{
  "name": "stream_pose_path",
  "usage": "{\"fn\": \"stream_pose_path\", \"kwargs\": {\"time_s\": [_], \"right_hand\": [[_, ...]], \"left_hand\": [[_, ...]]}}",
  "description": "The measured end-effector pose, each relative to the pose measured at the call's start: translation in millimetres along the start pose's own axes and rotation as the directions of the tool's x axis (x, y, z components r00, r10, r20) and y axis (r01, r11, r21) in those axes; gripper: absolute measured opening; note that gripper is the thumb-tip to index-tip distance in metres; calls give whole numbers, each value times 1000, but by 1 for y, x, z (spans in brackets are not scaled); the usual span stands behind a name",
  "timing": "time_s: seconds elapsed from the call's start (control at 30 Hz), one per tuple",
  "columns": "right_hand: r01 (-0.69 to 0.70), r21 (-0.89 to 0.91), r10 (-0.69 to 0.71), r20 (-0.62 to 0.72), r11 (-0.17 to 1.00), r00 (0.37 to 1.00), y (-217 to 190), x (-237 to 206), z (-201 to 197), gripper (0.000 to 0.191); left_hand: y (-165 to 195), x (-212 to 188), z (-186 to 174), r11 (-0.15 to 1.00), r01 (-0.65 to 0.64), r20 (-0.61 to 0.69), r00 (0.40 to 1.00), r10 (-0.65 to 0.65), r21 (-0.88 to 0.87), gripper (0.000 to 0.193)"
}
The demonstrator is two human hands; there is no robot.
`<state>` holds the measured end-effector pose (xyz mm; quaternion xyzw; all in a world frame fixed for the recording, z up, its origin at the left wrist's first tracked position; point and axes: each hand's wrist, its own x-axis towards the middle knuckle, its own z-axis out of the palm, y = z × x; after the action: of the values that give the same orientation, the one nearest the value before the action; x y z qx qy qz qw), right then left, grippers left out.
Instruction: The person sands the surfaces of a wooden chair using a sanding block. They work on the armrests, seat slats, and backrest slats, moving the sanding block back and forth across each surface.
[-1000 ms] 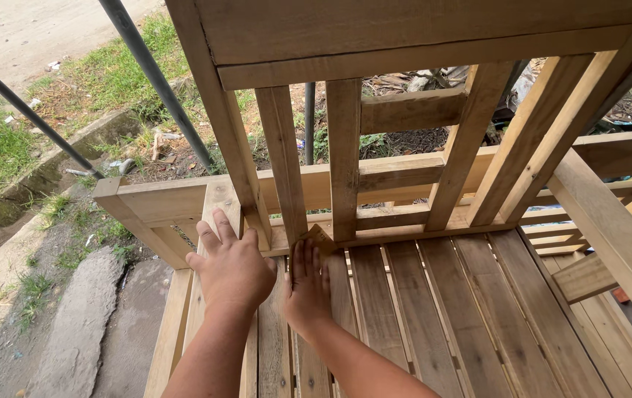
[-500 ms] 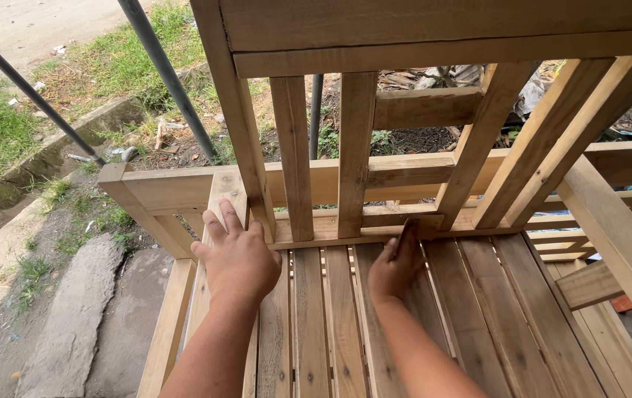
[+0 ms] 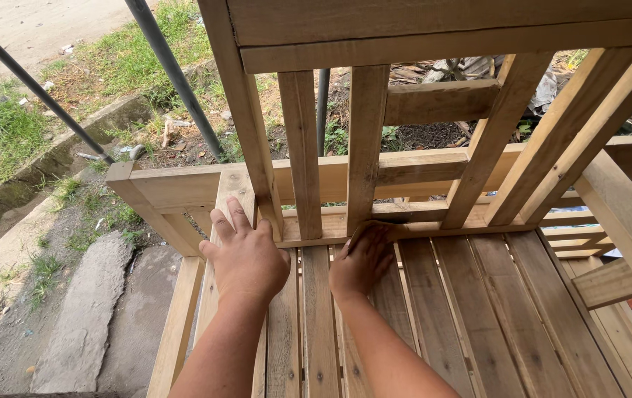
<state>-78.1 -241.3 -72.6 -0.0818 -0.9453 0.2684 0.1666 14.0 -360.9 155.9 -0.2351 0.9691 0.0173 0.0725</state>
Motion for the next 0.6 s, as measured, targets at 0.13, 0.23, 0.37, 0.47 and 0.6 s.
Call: {"fn": "stream_pose_path", "kwargs": {"time_s": [0.13, 0.23, 0.37, 0.47, 0.6], "right_hand": [[75, 95, -88, 148, 993, 985, -8, -25, -23, 65], [247, 290, -361, 459, 925, 812, -23, -62, -52, 56], [-49, 404, -271, 694, 914, 667, -21, -65, -98, 32], [-23, 645, -521, 638, 764, 567, 7, -40, -141, 8], [254, 775, -754, 388, 578, 530, 50, -4, -196, 11]], "left_hand": [[2, 1, 1, 1000, 5, -29, 1000, -5, 21, 50], [2, 3, 2, 1000, 7, 4, 1000, -7, -11, 54], [-1, -1, 5, 994, -94, -132, 987, 87, -54, 64], [6, -11, 11, 888, -396, -221, 911, 348, -235, 76], [35, -32, 24, 584, -263, 357, 582, 731, -768, 116]]}}
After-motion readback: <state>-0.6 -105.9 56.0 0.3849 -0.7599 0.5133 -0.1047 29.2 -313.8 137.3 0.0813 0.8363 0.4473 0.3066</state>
